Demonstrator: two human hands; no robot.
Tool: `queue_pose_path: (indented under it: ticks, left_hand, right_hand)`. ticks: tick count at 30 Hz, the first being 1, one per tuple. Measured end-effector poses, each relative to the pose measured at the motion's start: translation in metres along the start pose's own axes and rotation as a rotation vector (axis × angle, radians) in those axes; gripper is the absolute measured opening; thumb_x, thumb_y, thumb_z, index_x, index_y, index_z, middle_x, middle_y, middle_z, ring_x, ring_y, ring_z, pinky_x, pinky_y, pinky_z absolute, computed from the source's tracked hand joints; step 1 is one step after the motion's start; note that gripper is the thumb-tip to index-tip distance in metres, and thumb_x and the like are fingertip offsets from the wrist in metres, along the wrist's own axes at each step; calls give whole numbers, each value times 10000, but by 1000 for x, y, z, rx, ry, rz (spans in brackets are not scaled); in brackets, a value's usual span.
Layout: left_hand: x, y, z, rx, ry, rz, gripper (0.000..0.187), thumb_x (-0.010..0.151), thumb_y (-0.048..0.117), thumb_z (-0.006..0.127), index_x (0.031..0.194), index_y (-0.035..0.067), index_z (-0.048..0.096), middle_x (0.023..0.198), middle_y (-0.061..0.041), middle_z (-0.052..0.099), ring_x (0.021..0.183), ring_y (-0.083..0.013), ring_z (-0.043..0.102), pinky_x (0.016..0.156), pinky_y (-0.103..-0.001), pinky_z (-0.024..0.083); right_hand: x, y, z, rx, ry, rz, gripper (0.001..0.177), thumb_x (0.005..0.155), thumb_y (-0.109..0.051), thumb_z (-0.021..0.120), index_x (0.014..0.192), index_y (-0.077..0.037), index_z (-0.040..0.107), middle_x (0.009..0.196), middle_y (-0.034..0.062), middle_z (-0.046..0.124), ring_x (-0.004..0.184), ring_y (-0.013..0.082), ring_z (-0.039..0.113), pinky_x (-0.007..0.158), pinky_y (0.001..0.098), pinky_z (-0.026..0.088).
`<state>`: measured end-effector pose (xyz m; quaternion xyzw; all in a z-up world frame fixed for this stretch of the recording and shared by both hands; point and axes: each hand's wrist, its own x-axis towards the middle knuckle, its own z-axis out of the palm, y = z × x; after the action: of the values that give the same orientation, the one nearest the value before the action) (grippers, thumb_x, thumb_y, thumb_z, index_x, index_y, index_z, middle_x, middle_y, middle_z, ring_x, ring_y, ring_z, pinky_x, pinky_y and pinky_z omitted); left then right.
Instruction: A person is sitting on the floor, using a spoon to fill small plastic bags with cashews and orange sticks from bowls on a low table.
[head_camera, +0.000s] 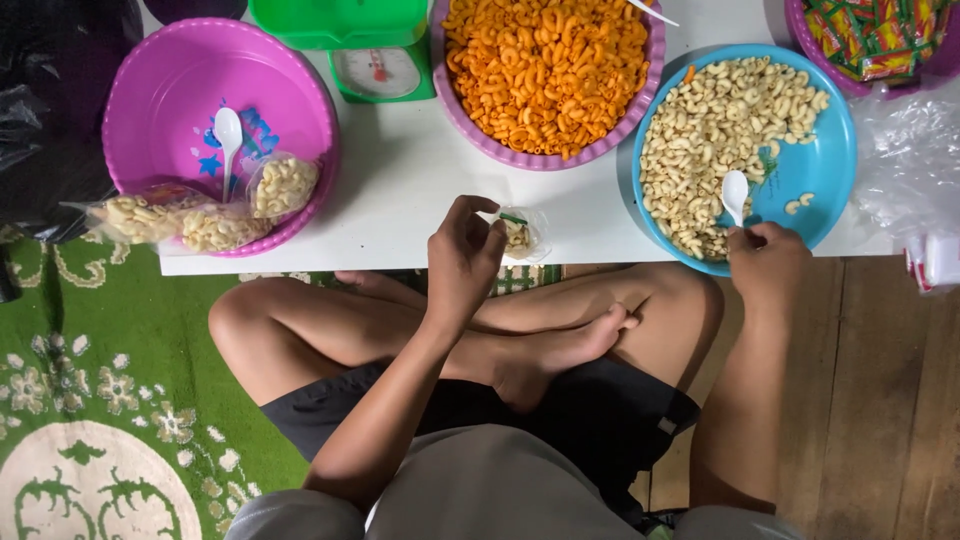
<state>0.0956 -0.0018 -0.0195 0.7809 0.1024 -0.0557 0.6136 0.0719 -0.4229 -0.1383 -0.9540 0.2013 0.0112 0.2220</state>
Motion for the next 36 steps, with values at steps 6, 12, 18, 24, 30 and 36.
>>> queue_pose_path:
  ticks: [6,12,18,24,30,36]
  left_hand:
    - [2,-1,0,-12,3,-4,98,954,113,615,1046,82,606,589,18,468,571,-102,420,596,-283,380]
    - [1,4,2,-41,-10,-20,90,954,109,608,1038,77,598,572,23,468,556,-96,421,601,-275,392]
    - [1,2,2,-47,-7,-13,101,961,101,606,1056,69,598,579,25,457,558,-95,409,603,-272,389]
    - [-1,2,-2,-39,-8,-12,106,966,108,612,1064,71,597,578,20,472,557,-99,419,599,-276,384]
    - [-5,1,-4,-33,-9,29,118,973,137,615,1073,75,600,589,21,504,564,-94,459,605,-276,411]
    - [-10,0,-5,-84,-18,-14,126,982,151,618,1077,73,590,585,12,515,562,-102,472,613,-272,416]
  right_hand:
    - [10,12,-6,168,256,-59,92,1031,-3,624,1072,-29,702,956,104,789,715,223,740,579,377,544]
    - [26,25,-6,-79,276,-27,358,991,-63,578,1268,-11,800,1108,247,766,932,453,716,661,544,563]
    - [27,15,8,354,16,197,452,901,-27,574,1328,-21,721,928,64,741,843,149,670,768,337,556]
    - [13,11,8,488,146,313,285,1011,-96,619,1266,-30,725,787,28,716,760,112,690,783,303,593]
    - [-4,-3,-5,485,174,283,261,983,-101,640,1205,-50,766,797,29,724,767,99,687,777,308,577]
    - [-31,-46,-21,479,99,203,329,1011,-122,617,1305,-37,738,806,62,710,801,133,658,799,345,553]
